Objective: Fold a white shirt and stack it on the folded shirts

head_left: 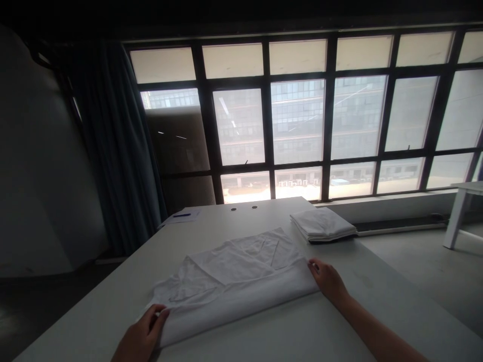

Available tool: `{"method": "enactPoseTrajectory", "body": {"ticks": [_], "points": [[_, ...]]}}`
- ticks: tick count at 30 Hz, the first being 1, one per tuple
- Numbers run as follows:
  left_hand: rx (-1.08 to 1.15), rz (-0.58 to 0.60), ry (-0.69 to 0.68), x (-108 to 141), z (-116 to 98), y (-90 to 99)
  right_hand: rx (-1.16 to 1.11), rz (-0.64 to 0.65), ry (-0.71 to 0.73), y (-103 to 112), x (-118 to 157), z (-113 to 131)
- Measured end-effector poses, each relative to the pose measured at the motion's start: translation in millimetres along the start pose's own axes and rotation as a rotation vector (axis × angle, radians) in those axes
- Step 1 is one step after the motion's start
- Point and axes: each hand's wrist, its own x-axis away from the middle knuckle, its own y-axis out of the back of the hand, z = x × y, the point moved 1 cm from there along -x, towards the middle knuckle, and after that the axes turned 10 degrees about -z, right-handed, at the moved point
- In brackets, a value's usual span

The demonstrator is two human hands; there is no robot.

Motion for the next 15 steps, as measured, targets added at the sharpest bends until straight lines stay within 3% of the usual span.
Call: {"method": "enactPoseTrajectory", "body": {"ticks": [15], "points": [[-0.160, 0.036, 0.033, -6.0, 9.2, -4.4, 0.138, 0.032, -0.009, 4.1, 0.0, 8.5]]}}
